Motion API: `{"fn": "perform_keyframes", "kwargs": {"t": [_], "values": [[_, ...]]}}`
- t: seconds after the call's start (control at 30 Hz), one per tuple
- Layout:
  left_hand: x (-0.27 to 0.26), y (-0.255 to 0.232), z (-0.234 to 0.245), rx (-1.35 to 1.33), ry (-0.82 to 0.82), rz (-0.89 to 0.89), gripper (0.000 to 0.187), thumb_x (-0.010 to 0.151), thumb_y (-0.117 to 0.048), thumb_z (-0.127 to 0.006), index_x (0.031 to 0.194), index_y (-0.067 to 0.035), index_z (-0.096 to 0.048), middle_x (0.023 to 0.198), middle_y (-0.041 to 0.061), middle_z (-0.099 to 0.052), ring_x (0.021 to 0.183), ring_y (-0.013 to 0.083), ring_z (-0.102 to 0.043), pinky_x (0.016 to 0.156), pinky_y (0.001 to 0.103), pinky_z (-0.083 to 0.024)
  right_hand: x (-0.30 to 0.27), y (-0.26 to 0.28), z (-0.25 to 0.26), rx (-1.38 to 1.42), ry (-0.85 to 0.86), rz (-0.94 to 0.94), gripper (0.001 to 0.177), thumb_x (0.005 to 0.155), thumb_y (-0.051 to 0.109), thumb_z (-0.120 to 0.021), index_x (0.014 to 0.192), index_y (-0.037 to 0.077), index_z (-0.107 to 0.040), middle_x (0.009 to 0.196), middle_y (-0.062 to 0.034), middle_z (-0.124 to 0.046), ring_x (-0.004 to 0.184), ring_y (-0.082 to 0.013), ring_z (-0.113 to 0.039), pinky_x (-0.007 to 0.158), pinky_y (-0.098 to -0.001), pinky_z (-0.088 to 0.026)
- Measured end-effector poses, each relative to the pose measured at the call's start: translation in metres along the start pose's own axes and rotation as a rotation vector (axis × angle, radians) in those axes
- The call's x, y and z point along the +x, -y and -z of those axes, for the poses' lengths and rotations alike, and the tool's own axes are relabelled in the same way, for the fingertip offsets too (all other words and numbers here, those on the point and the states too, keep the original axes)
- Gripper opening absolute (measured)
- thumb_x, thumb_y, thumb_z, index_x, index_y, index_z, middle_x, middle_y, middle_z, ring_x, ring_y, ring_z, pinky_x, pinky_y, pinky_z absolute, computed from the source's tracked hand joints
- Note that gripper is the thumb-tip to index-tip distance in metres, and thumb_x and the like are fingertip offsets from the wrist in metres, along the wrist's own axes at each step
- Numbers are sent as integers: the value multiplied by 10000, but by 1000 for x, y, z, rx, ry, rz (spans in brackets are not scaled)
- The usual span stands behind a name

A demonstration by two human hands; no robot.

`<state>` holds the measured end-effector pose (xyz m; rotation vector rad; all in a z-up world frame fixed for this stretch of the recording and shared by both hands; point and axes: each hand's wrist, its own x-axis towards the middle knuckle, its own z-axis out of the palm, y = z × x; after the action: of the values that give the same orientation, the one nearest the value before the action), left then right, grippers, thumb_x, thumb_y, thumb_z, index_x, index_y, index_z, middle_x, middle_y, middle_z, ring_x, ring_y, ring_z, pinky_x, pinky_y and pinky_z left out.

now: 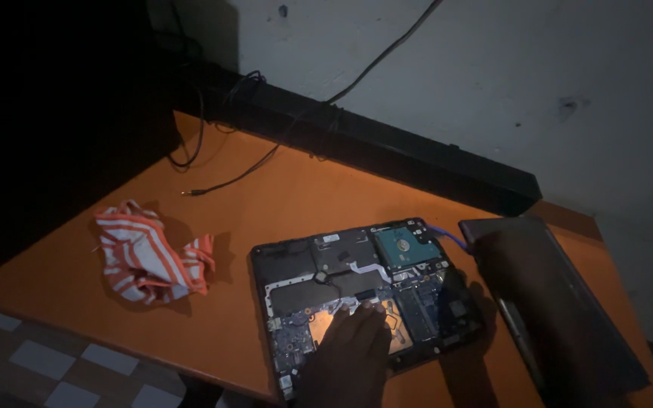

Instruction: Cleaning and maintaining internal laptop components using a toothbrush and a cloth.

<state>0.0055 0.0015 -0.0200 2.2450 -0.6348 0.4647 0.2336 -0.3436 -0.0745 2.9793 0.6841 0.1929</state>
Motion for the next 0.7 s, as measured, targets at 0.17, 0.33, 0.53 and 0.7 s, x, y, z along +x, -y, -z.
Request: {"fn": "perform_keyframes", "kwargs": {"t": [0.17,0.33,0.53,0.7], "values": [[0,7,-10,75,17,-16,609,797,-205,-806,1275,100,-584,1390,290,-550,1396,442,-466,1166,606,-300,15,10,40,-10,-79,58,376,933,315,-678,1287,189,-696,1079,-94,-748,915,-191,-727,795,-340,-578],[0,4,-2,70,-3,-18,609,793,-221,-789,1261,116,-594,1367,307,-553,1372,452,-474,1149,614,-294,30,25,70,-16,-158,118,385,922,316,-688,1282,178,-698,1078,-102,-744,918,-197,-721,795,-343,-573],[3,1,-4,81,18,-2,487,820,-122,-733,1230,108,-606,1354,292,-568,1377,437,-495,1144,597,-326,24,20,64,-19,-239,188,396,909,318,-699,1275,165,-700,1077,-113,-739,922,-204,-714,794,-347,-567],[1,-1,0,46,-69,-32,510,776,-137,-731,1209,101,-604,1353,295,-564,1367,438,-487,1143,575,-317,27,22,56,-14,-319,249,406,898,320,-708,1269,154,-702,1076,-121,-735,925,-210,-708,794,-350,-562]]}}
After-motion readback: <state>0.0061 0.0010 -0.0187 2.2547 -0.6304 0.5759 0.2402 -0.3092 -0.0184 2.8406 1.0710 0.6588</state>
